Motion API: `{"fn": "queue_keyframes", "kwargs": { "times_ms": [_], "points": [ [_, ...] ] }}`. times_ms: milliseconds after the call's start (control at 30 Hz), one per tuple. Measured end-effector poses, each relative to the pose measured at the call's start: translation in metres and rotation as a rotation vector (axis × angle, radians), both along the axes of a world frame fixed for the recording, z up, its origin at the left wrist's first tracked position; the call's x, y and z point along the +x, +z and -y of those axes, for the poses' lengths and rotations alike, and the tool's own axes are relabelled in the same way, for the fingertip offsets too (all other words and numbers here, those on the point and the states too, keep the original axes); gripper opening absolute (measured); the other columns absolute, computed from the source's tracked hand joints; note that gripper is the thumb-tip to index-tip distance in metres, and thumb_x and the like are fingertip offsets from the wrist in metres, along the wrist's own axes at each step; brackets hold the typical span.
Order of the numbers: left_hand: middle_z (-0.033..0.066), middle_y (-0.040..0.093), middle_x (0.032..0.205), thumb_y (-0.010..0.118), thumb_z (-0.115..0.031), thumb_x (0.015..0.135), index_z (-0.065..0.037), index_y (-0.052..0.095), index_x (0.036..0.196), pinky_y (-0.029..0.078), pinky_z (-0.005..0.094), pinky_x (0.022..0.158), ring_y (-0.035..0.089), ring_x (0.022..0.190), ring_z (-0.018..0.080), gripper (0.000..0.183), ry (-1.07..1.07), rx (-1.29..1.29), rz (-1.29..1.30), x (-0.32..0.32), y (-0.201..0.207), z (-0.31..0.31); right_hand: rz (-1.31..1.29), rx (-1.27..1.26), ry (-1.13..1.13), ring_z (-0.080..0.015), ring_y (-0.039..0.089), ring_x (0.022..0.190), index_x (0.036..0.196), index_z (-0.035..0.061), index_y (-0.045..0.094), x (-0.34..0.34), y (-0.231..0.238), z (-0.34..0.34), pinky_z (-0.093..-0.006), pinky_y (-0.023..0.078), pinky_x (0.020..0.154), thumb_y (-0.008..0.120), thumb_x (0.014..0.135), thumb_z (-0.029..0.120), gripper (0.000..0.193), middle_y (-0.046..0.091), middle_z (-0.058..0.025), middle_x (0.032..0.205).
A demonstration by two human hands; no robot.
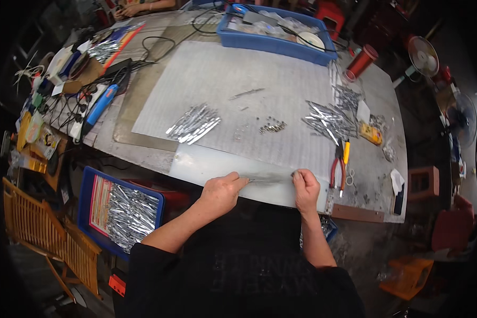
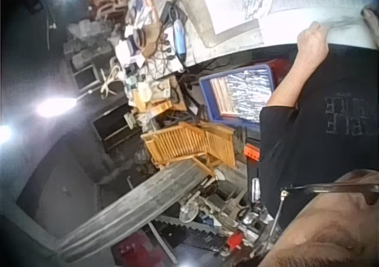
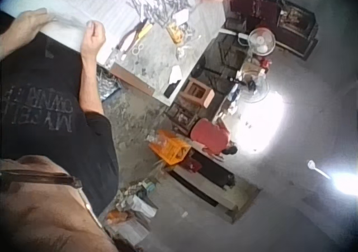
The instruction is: The person assembles metal strips and small fasteners by hand, gathers a batch of assembled metal strips from the table and places them into a blue container, and assembles additional metal pieces.
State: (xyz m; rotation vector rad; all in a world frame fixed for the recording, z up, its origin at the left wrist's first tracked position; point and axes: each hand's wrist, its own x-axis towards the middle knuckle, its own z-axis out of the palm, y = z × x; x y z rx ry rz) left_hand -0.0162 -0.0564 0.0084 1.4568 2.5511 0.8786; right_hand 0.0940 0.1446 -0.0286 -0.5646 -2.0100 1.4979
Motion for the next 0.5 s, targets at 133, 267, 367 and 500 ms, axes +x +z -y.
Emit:
{"fn": "queue_keyframes", "kwargs": {
  "times_ms": [133,267,367,500],
  "points": [
    [0.0122,0.053,0.073,0.051,0.000,0.075,-0.005,0.060,0.092,0.044,0.0374,0.056,0.055,0.066,0.0311,0.020,0.116,0.134,0.037,-0.021,-0.002,0.016,0.009,-0.052,0.014,-0.0076,0.045,0.062,0.077,-0.0021,0.054,0.002,0.000,0.000,-0.0212,0.038,0.058,0.054,0.083,0.009,0.013,0.051,-0.0025,0.067],
    [0.0147,0.054,0.076,0.048,0.000,0.074,-0.005,0.058,0.092,0.045,0.0417,0.060,0.054,0.070,0.0353,0.021,0.264,0.177,-0.040,-0.061,-0.002,0.031,-0.022,-0.066,0.027,-0.0071,0.045,0.062,0.077,-0.0021,0.054,0.000,-0.002,-0.001,-0.0206,0.038,0.057,0.054,0.083,0.009,0.013,0.051,-0.0018,0.066],
    [0.0174,0.054,0.078,0.048,0.000,0.074,-0.004,0.057,0.093,0.044,0.0431,0.064,0.053,0.073,0.0371,0.022,0.370,0.262,-0.164,-0.096,-0.006,0.039,-0.026,-0.038,0.030,-0.0069,0.045,0.062,0.077,-0.0021,0.054,-0.001,-0.002,-0.001,-0.0206,0.038,0.057,0.053,0.083,0.009,0.013,0.051,-0.0013,0.066],
    [0.0177,0.056,0.079,0.050,0.002,0.075,-0.001,0.059,0.092,0.044,0.0396,0.065,0.055,0.075,0.0348,0.019,0.529,0.202,-0.179,-0.125,-0.002,0.038,-0.015,-0.029,0.023,-0.0066,0.044,0.061,0.077,-0.0020,0.054,-0.001,-0.002,-0.003,-0.0205,0.038,0.056,0.054,0.083,0.009,0.013,0.051,-0.0009,0.066]
  ]
}}
